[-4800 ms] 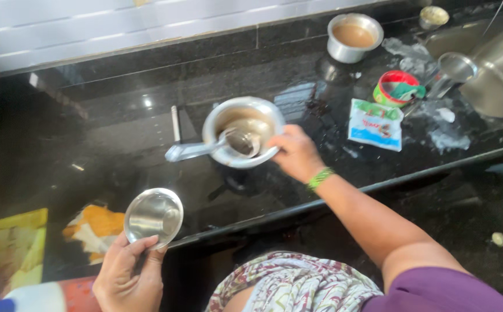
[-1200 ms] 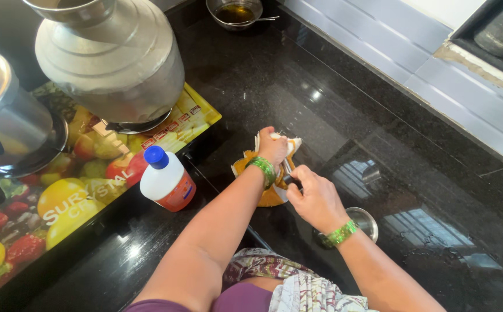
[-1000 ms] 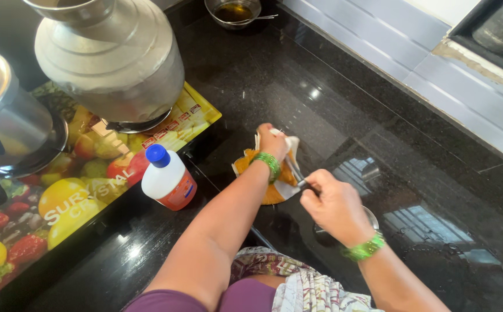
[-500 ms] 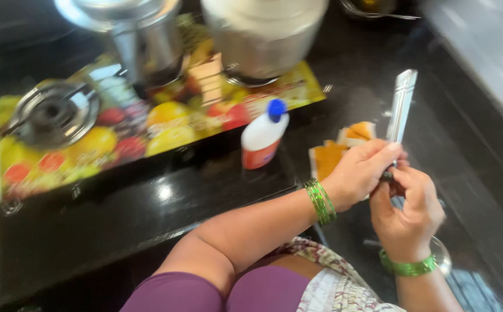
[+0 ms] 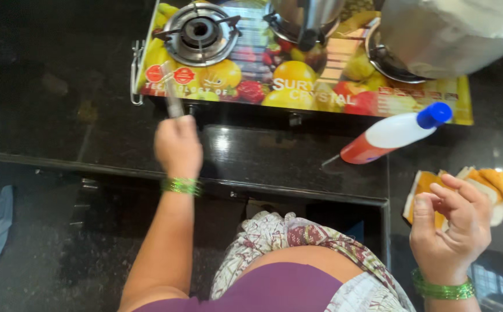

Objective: The person wipes a black kitchen countertop and a glass stovetop with a cloth. They remove a metal grate from the burner, wipe around it, and then replace it. The person also moves a red basin of utensils and a small metal bowl while continuing to wipe the countertop.

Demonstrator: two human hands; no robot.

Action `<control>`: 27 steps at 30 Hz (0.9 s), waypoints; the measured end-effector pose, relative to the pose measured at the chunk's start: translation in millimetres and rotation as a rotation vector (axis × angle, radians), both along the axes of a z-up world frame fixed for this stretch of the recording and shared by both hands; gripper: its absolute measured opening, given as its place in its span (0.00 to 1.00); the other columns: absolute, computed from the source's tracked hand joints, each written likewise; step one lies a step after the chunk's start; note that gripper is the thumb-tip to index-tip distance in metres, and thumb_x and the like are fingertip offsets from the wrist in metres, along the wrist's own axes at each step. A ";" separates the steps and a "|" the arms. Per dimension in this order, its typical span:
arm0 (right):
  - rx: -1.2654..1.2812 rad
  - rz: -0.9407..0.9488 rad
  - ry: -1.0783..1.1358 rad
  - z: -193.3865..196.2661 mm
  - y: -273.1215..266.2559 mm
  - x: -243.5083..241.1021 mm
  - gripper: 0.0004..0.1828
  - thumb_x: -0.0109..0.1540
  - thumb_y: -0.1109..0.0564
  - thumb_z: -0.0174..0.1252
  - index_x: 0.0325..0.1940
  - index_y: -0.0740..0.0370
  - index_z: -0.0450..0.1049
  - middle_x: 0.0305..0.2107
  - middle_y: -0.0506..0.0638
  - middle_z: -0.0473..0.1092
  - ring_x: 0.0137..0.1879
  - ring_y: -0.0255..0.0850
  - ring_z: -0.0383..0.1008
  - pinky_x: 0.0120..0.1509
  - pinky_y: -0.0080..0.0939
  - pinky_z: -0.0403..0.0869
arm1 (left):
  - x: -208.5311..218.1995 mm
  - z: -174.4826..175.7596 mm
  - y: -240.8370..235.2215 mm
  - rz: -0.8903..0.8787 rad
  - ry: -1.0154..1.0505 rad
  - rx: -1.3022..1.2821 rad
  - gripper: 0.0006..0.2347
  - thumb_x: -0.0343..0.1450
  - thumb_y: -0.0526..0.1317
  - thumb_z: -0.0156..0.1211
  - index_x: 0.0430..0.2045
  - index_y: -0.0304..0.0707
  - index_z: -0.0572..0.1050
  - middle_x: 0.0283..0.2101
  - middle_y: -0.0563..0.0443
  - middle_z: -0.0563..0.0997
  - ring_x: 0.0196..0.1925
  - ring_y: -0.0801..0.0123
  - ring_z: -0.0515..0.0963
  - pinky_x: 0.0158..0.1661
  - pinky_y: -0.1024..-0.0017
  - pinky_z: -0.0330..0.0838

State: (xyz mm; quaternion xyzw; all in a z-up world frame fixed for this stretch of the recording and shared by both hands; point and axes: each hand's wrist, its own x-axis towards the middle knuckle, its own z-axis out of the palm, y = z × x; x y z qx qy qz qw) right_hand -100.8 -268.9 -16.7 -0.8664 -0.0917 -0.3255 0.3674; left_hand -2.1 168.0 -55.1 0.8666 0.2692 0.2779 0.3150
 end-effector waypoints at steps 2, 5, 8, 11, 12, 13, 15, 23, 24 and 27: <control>-0.022 0.021 0.042 -4.3 7.8 11.7 0.07 0.73 0.65 0.64 0.54 0.68 0.74 0.56 0.58 0.68 0.47 0.38 0.76 0.54 0.32 0.77 | 0.6 -35.7 57.0 0.159 0.189 0.051 0.15 0.73 0.49 0.57 0.34 0.33 0.80 0.42 0.34 0.80 0.47 0.37 0.75 0.48 0.44 0.68; -0.141 0.009 0.062 -3.0 18.0 24.5 0.08 0.70 0.67 0.65 0.52 0.67 0.75 0.56 0.60 0.71 0.40 0.36 0.75 0.52 0.35 0.75 | 14.0 -77.4 120.3 0.392 0.375 0.042 0.18 0.72 0.50 0.58 0.39 0.29 0.79 0.48 0.31 0.79 0.55 0.39 0.71 0.52 0.41 0.64; -0.128 0.057 0.112 -1.9 30.4 34.6 0.11 0.66 0.66 0.65 0.53 0.64 0.76 0.51 0.57 0.72 0.42 0.37 0.75 0.49 0.34 0.74 | 27.9 -95.7 151.7 0.473 0.527 0.036 0.19 0.71 0.51 0.58 0.41 0.30 0.78 0.51 0.31 0.77 0.58 0.39 0.68 0.53 0.42 0.62; -0.073 0.034 0.176 -2.7 42.0 32.1 0.10 0.64 0.66 0.64 0.49 0.64 0.77 0.51 0.56 0.74 0.42 0.39 0.75 0.49 0.37 0.74 | 38.2 -97.8 150.4 0.599 0.483 0.106 0.22 0.67 0.51 0.62 0.46 0.28 0.74 0.52 0.30 0.75 0.59 0.39 0.66 0.54 0.42 0.59; -0.079 0.042 0.168 -2.4 42.9 29.3 0.10 0.63 0.66 0.64 0.48 0.63 0.77 0.51 0.57 0.74 0.43 0.40 0.75 0.50 0.38 0.75 | 32.6 -96.8 137.1 0.524 0.345 0.218 0.21 0.67 0.48 0.65 0.45 0.28 0.73 0.50 0.29 0.74 0.60 0.37 0.64 0.54 0.40 0.55; -0.079 0.041 0.160 -1.9 44.1 26.1 0.10 0.61 0.66 0.64 0.47 0.63 0.77 0.50 0.57 0.74 0.43 0.41 0.76 0.50 0.39 0.75 | 27.5 -90.8 122.4 0.437 0.200 0.328 0.20 0.67 0.46 0.68 0.44 0.29 0.73 0.48 0.28 0.74 0.61 0.35 0.62 0.54 0.38 0.51; -0.087 0.028 0.150 0.8 41.1 18.6 0.11 0.60 0.66 0.64 0.46 0.63 0.77 0.49 0.57 0.74 0.46 0.44 0.77 0.52 0.40 0.75 | 24.3 -78.0 70.6 0.222 -0.074 0.448 0.14 0.70 0.39 0.66 0.47 0.32 0.72 0.55 0.32 0.72 0.65 0.39 0.63 0.60 0.41 0.52; -0.119 -0.226 0.138 15.4 -15.2 -61.8 0.12 0.58 0.67 0.64 0.45 0.63 0.77 0.48 0.58 0.74 0.47 0.47 0.78 0.52 0.41 0.77 | 18.6 -25.0 -205.6 -0.962 -0.480 0.014 0.28 0.66 0.41 0.76 0.58 0.33 0.67 0.62 0.37 0.69 0.66 0.47 0.68 0.67 0.54 0.62; -0.164 -0.315 0.135 15.7 -24.3 -76.5 0.11 0.58 0.67 0.65 0.44 0.62 0.77 0.48 0.57 0.74 0.47 0.47 0.78 0.52 0.43 0.76 | 19.9 -24.1 -227.7 -1.029 -0.442 -0.065 0.33 0.65 0.42 0.78 0.61 0.31 0.64 0.63 0.37 0.68 0.66 0.47 0.67 0.67 0.55 0.62; -0.291 -0.574 0.134 18.9 -55.3 -120.3 0.11 0.58 0.66 0.66 0.44 0.61 0.77 0.49 0.56 0.74 0.49 0.49 0.76 0.55 0.47 0.74 | 28.7 -30.4 -280.7 -1.119 -0.311 -0.352 0.41 0.63 0.40 0.80 0.66 0.28 0.56 0.66 0.39 0.63 0.67 0.51 0.67 0.66 0.58 0.62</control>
